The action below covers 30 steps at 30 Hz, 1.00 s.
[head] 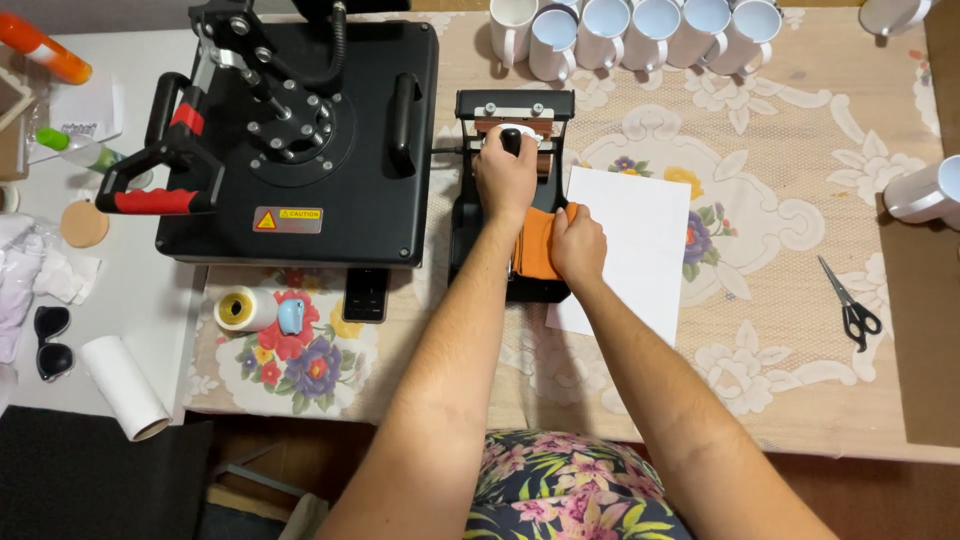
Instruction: Preparing a ceramic mug for sublimation printing by wiping it clean, wrapping a design sheet around it, and securing it with heat-resistant tape.
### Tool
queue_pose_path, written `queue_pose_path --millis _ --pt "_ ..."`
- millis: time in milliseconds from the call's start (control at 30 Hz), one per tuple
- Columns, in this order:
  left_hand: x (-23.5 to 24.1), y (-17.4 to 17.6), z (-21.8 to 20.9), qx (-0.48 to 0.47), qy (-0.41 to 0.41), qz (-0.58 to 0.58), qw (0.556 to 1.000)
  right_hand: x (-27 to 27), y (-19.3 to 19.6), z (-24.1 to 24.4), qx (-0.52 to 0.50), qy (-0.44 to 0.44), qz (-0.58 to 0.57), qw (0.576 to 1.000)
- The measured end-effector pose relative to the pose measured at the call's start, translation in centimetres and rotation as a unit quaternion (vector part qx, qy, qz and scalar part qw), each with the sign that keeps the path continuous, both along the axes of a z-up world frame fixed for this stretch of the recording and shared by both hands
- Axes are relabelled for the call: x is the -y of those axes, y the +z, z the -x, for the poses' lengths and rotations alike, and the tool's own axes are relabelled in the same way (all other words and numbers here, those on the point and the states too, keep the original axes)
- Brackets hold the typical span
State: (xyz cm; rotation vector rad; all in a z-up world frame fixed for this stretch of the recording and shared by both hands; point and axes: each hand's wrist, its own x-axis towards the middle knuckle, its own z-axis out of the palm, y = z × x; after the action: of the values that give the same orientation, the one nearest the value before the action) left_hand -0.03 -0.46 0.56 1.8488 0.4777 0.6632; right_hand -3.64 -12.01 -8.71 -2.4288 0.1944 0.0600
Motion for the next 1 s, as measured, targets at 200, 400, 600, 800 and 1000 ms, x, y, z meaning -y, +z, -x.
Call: queue_pose_path --millis 200,400,600,800,1000 --pt "-0.18 -0.26 -0.10 -0.002 -0.002 -0.002 1.000 0.06 -0.08 -0.14 -0.005 -0.002 -0.003 1.000" --pt "-0.13 -0.01 0.09 -0.007 -0.007 -0.004 1.000 0.00 -0.27 -0.07 0.001 -0.003 0.002 1.000" --pt "0.05 0.24 0.15 -0.005 -0.008 -0.004 1.000 0.04 -0.02 -0.01 0.005 -0.002 -0.005 1.000" --pt "-0.27 -0.15 -0.12 -0.009 -0.016 0.000 1.000 -0.04 -0.23 -0.09 0.001 -0.004 -0.005 1.000" --pt "-0.31 -0.33 -0.25 -0.005 -0.019 0.005 1.000 -0.03 0.45 0.09 -0.012 0.002 -0.008 1.000"
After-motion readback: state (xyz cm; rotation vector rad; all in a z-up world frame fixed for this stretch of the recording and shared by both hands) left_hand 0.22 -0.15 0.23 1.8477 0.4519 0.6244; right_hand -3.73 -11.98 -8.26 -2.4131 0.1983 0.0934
